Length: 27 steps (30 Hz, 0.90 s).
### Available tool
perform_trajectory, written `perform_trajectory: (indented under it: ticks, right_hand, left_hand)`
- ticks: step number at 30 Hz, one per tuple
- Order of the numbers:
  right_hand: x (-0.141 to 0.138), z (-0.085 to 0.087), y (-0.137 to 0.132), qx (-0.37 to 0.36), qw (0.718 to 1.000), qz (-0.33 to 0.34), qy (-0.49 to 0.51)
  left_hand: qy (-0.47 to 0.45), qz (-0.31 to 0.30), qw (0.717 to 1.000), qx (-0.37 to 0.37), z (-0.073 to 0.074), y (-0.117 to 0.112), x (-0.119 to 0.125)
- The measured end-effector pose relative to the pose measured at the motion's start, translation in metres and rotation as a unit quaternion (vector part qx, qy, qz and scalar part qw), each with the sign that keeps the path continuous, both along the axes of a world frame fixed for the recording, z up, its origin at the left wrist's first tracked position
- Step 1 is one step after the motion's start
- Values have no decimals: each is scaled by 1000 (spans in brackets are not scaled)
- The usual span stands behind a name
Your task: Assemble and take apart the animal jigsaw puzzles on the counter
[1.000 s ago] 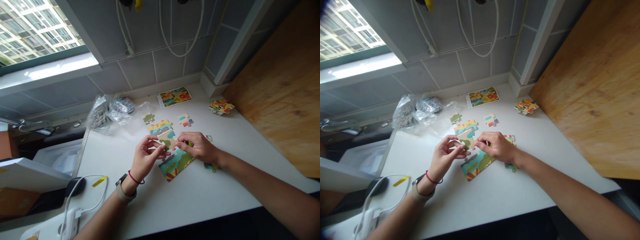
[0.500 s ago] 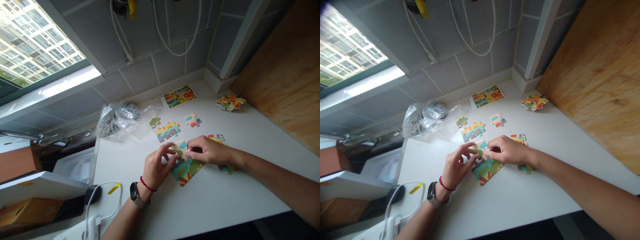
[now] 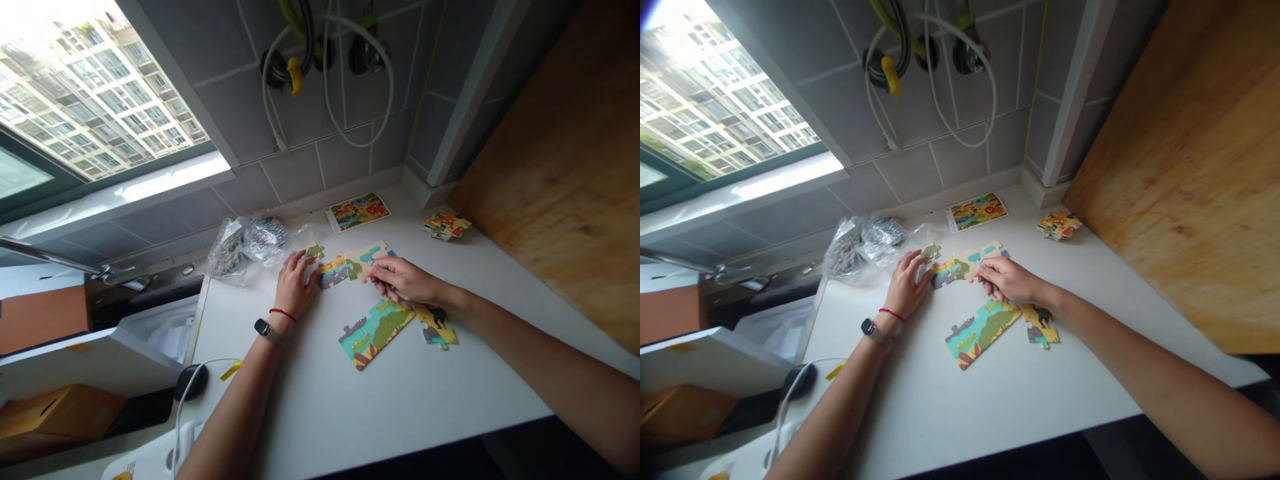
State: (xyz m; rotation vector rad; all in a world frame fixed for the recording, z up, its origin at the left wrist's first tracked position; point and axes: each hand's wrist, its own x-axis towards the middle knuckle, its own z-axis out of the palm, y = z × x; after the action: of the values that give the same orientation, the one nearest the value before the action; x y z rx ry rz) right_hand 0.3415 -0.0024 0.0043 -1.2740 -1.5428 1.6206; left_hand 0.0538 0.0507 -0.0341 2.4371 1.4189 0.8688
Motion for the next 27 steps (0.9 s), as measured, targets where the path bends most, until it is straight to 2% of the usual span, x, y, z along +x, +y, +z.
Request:
perform_trajectory:
  ticks: [3,5,8,13,20,23,25,27]
  right_hand:
    - [-7,5,27,-18,999,2,-41]
    - [-20,7,49,-5,994,16,-104]
    - [-43,7,82,43,967,20,-249]
    - [-62,3,115,91,931,8,-353]
    - [-61,-1,119,151,892,4,-426]
    - [-66,-2,115,174,883,-34,-434]
    - [-69,-4,112,233,873,-64,-423]
    - [-71,-8,111,328,856,-47,-398]
  left_hand:
    - [0,6,1000,-2,-10,13,1]
    - [5,2,1000,-4,-14,14,1]
    - [9,2,1000,-4,-15,10,0]
    - [0,12,1000,-2,-12,6,-1]
    - [-7,13,1000,-16,-11,8,-1]
    - [-11,11,1000,-19,-10,8,-1]
    - [-9,11,1000,-22,-10,7,-1]
    - [-7,10,1000,-25,-9,7,-1]
